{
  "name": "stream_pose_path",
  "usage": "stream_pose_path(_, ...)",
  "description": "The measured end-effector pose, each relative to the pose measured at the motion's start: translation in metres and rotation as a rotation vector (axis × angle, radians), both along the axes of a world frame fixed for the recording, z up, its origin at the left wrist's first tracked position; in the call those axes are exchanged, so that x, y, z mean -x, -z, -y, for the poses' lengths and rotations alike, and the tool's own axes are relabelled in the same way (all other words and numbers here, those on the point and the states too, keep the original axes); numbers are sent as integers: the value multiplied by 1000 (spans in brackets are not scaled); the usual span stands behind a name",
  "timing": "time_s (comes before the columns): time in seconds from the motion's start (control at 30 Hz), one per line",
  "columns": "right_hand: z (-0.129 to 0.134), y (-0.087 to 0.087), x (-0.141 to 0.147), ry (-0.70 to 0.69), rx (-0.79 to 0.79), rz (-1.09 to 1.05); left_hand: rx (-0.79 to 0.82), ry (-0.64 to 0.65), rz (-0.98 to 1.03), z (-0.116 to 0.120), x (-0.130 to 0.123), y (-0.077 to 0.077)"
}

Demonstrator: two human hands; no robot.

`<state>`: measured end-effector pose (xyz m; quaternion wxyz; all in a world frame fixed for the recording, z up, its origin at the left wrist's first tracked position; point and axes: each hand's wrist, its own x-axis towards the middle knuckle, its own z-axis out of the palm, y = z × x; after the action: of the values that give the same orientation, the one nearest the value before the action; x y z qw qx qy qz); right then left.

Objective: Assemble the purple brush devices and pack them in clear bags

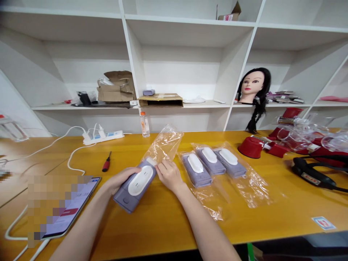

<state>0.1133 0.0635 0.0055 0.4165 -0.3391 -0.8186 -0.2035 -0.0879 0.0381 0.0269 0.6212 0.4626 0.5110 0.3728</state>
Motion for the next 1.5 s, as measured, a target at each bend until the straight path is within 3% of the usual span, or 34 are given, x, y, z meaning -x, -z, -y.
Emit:
stream_pose_path(0.17,3,0,4,-3,-4,-11,59,-74,134,-4,2,4)
stream_pose_path(0.33,11,-4,12,-34,43,-160,-132,-6,161,-2,-8,4)
stream_pose_path(0.47,16,-10,16,-25,52,-295,-144,22,170,-1,-15,4)
stream_pose_path(0.7,24,-13,18,-81,-21,-267,-294,-192,313,-3,-23,3)
stream_pose_path(0.8,26,-20,15,-155,2,-402,-319,-258,375,-2,-26,3)
stream_pose_path(0.93,17,-32,10,-188,269,-961,-271,-243,393,2,-33,5)
stream_pose_path(1.03,5,-36,11,-414,789,-1327,-243,-187,427,5,-40,6)
stream_pose_path(1.1,2,-35,13,-612,1143,-1379,-235,-159,425,7,-46,7)
stream_pose_path(1.13,1,-33,15,-677,1249,-1387,-229,-152,411,7,-48,8)
stream_pose_path(1.2,2,-30,18,-719,1293,-1434,-215,-155,361,8,-52,11)
stream_pose_path(1.37,7,-26,21,-662,1192,-1574,-101,-121,204,9,-53,21)
stream_pose_path(1.5,10,-25,25,-685,1238,-1582,-81,-219,186,6,-52,23)
